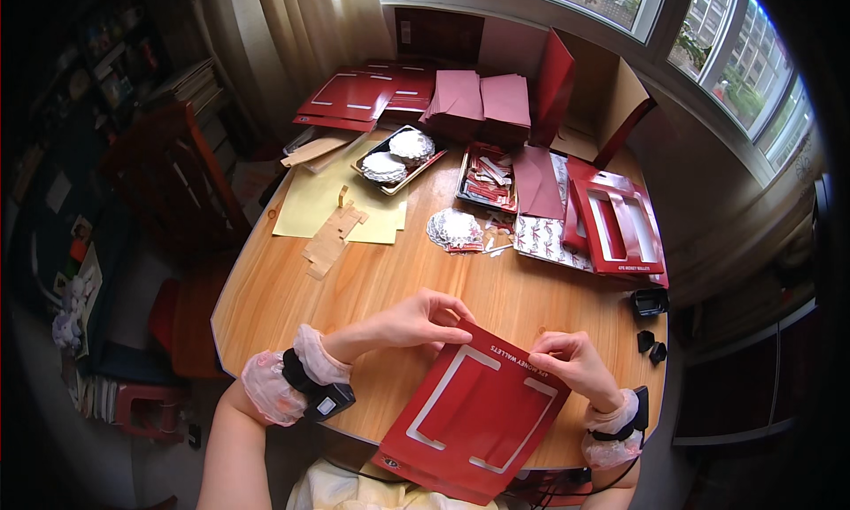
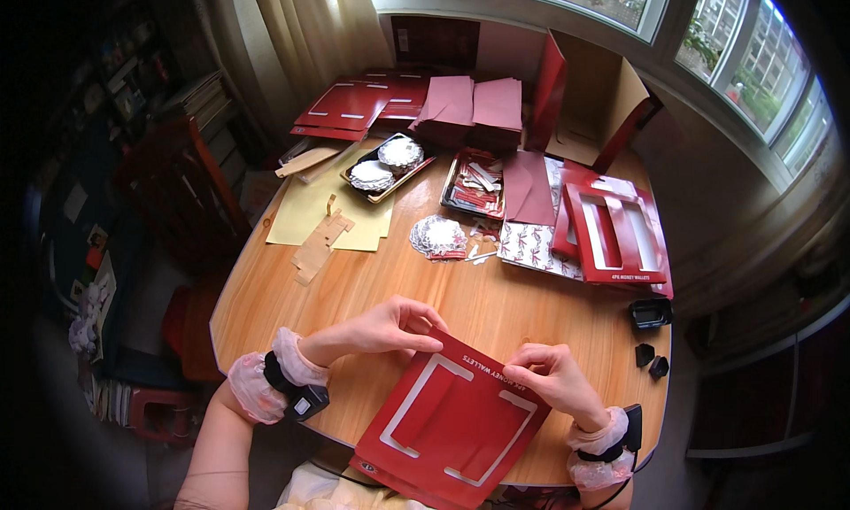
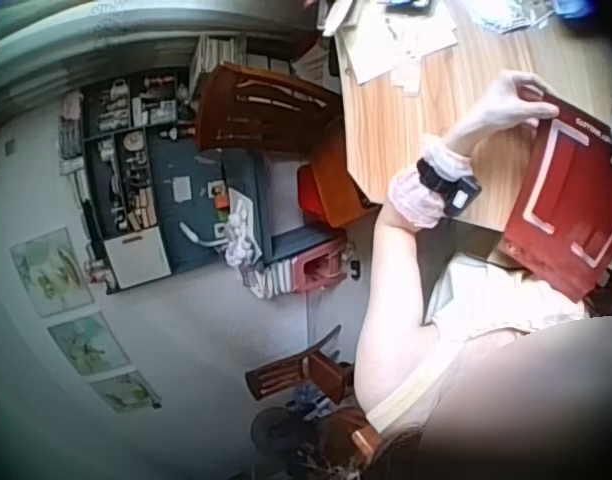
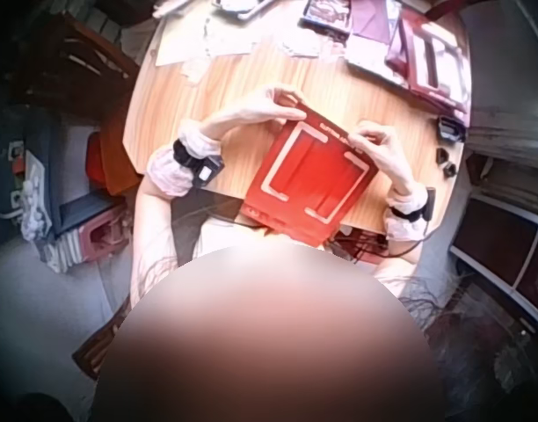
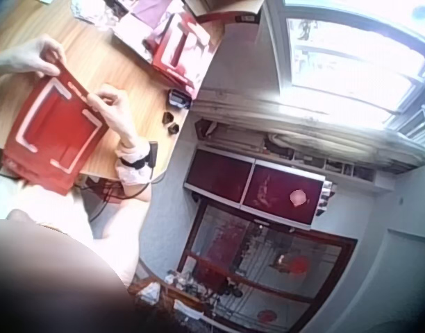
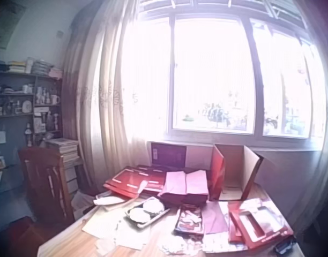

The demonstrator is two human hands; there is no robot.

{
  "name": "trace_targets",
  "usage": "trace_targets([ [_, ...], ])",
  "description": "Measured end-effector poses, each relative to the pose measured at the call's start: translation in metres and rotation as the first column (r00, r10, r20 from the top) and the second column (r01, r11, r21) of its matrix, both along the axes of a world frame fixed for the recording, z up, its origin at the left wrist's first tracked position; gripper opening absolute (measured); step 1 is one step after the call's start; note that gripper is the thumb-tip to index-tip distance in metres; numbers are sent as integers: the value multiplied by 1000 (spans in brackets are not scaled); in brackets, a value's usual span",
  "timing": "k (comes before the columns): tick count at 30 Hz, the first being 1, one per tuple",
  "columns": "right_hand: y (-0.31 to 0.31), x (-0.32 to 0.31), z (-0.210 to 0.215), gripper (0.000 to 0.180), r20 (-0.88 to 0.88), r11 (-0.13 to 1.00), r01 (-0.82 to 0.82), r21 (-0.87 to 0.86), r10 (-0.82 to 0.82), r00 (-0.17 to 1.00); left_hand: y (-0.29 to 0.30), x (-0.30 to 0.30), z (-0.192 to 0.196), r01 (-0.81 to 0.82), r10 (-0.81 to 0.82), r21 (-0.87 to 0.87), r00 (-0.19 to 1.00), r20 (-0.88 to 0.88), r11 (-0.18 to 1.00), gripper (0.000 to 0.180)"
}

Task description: Assembling and folding red cardboard packaging boxes.

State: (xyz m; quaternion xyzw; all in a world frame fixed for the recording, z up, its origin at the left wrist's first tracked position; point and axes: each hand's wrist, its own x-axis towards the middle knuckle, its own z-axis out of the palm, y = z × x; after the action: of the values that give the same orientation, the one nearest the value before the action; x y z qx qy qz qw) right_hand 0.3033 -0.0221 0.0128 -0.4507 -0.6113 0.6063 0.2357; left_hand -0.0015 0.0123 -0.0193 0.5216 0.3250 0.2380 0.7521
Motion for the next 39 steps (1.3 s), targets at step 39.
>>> trace_targets([
  [39,-15,-12,5,32,-374,842,483,242,-378,847,4,-15,11,-382,436,-247,874,217,890,35],
])
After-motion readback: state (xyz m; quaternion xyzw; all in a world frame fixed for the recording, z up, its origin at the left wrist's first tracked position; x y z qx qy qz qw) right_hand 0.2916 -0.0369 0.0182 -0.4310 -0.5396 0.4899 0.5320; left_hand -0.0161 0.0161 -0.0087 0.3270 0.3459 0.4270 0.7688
